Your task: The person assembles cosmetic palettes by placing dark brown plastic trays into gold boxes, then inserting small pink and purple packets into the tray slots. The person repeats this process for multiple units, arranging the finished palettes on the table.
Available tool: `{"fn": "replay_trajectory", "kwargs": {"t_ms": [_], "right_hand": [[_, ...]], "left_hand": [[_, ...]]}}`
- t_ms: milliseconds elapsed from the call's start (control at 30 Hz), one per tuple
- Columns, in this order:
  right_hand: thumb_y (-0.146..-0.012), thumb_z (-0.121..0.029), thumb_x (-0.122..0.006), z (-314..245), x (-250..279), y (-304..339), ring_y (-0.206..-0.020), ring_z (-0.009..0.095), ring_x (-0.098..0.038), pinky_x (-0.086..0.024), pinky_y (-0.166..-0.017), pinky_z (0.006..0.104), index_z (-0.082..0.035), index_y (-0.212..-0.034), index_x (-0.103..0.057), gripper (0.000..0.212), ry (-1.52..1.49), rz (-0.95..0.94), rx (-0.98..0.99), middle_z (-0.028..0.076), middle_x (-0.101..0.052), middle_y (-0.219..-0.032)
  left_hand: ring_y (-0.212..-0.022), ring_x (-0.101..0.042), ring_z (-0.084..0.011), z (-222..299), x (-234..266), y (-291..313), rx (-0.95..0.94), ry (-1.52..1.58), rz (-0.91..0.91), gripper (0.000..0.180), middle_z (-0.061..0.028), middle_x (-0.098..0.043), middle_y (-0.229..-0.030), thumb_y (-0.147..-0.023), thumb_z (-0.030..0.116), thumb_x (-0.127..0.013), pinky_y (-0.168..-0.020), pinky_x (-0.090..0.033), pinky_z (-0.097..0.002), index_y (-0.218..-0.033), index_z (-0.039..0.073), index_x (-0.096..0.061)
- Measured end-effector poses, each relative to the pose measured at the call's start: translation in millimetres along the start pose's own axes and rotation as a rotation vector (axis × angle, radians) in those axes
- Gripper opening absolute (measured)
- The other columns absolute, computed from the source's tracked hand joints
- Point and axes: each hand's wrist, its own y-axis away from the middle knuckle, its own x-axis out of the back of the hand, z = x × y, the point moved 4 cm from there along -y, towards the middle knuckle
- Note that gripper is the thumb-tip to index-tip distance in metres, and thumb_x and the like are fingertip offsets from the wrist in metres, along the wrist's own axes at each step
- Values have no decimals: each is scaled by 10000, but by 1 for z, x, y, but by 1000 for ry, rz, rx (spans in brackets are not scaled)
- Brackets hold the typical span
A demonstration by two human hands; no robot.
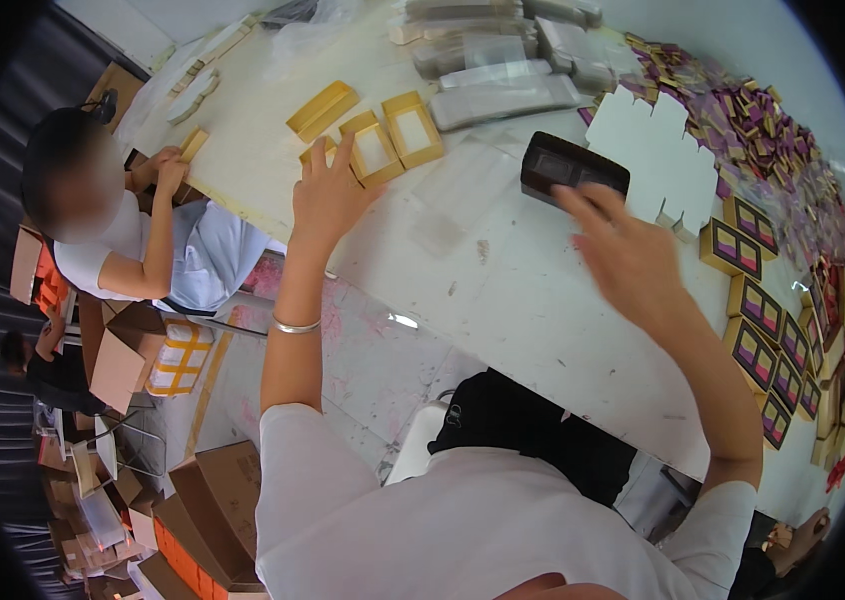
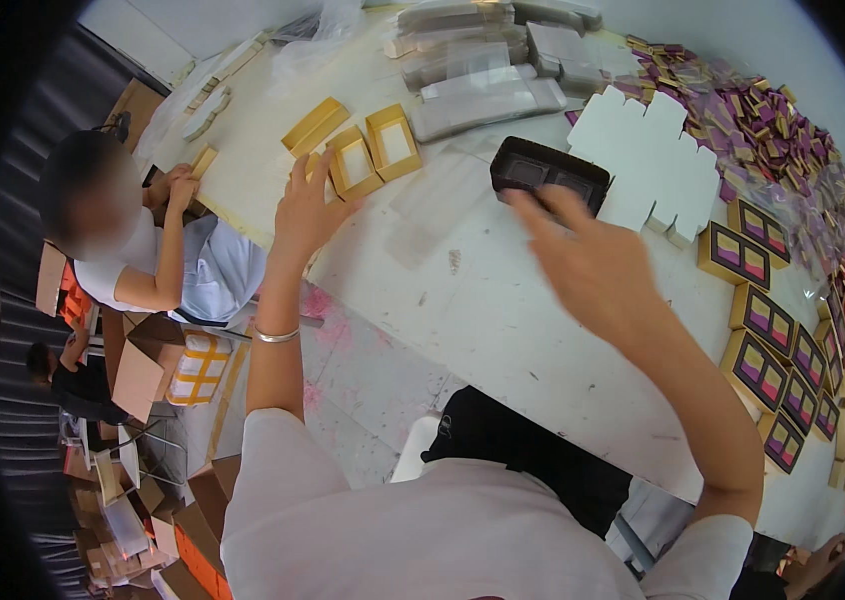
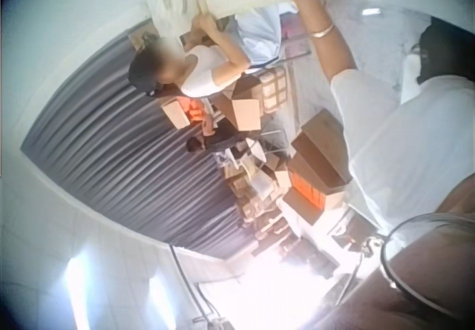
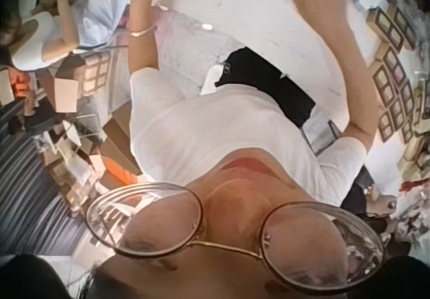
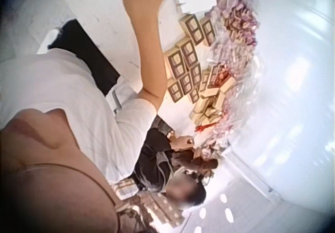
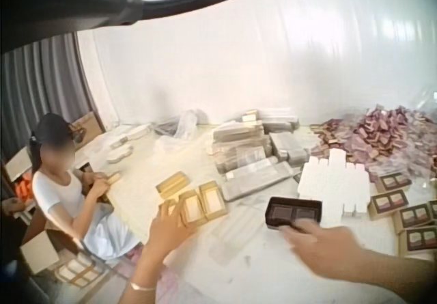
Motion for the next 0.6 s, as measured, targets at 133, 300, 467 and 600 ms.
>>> {"fn": "replay_trajectory", "kwargs": {"t_ms": [133,300,467,600], "right_hand": [[-809,-139,-604,-49,-80,-84,-737,262,-648,-506,-547,344,-224,-1343,-399,578,-11,-190,79,209,-483,-1266],[-822,-144,-563,-48,-172,-156,-815,320,-622,-500,-639,414,-187,-1211,-493,397,-204,-197,-18,197,-518,-1163],[-824,-150,-558,-67,-127,-104,-750,330,-591,-489,-613,432,-104,-932,-549,118,-428,-163,76,133,-524,-998],[-780,-123,-608,-59,-43,3,-676,307,-595,-492,-576,418,-90,-903,-530,148,-409,-311,135,80,-531,-1037]], "left_hand": [[-979,-576,-321,-2,-8,-1,-32,301,-222,600,-160,-412,-1279,-761,218,-690,-822,-476,-388,-1297,119,-437],[-792,-579,-314,-7,-17,-5,-165,513,-169,211,-168,-561,-904,-785,76,-637,-710,-455,-388,-970,-16,-588],[-674,-571,-279,39,44,49,-60,551,-14,102,-134,-562,-723,-760,36,-657,-614,-458,-341,-812,-32,-601],[-695,-599,-251,109,73,138,-232,866,-191,265,-124,-608,-874,-755,27,-689,-626,-494,-327,-1000,-5,-593]]}}
